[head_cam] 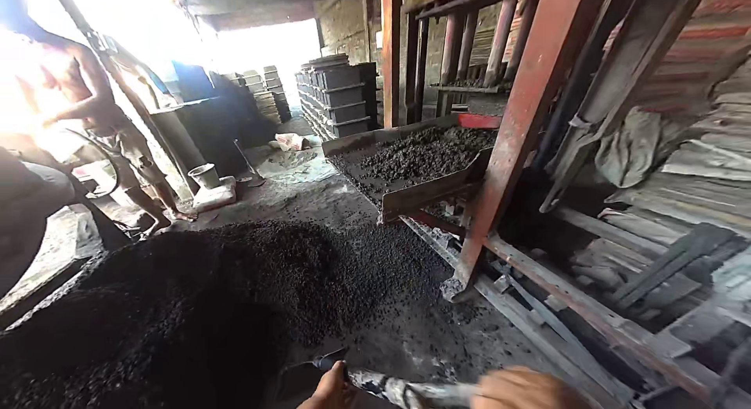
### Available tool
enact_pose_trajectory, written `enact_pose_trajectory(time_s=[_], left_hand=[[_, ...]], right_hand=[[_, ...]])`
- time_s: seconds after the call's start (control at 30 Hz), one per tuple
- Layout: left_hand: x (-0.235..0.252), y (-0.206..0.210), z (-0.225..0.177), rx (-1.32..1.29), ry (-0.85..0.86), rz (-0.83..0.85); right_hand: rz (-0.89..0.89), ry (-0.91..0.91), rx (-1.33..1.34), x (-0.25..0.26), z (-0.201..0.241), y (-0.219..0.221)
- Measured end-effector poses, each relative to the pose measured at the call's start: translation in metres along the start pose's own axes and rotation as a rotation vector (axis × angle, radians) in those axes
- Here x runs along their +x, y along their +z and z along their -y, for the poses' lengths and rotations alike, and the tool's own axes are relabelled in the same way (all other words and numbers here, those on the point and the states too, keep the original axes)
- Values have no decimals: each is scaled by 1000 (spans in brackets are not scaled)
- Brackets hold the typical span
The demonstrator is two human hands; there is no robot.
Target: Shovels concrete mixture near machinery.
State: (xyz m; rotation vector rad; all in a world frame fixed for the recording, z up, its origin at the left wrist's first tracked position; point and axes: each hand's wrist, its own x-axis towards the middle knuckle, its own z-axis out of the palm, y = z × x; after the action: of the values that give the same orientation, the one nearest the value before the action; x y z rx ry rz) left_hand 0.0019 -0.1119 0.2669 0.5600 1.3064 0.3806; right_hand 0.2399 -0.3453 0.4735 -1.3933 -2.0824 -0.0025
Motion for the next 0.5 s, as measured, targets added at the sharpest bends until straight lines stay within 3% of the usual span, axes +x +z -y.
enact_pose_trajectory(time_s=[0.1, 0.27, 0.4, 0.5], left_hand=[[-14, -67, 7, 357, 111, -29], [-70, -221, 15, 895, 177, -224], [-153, -325, 69, 1202, 28, -437], [-200, -364, 135, 1225, -53, -538]], right_hand=[[51, -102, -101, 30, 42, 33], [-75, -99, -232, 30, 85, 65], [-73, 66, -249, 15, 112, 70], [-34, 195, -285, 1, 125, 70]])
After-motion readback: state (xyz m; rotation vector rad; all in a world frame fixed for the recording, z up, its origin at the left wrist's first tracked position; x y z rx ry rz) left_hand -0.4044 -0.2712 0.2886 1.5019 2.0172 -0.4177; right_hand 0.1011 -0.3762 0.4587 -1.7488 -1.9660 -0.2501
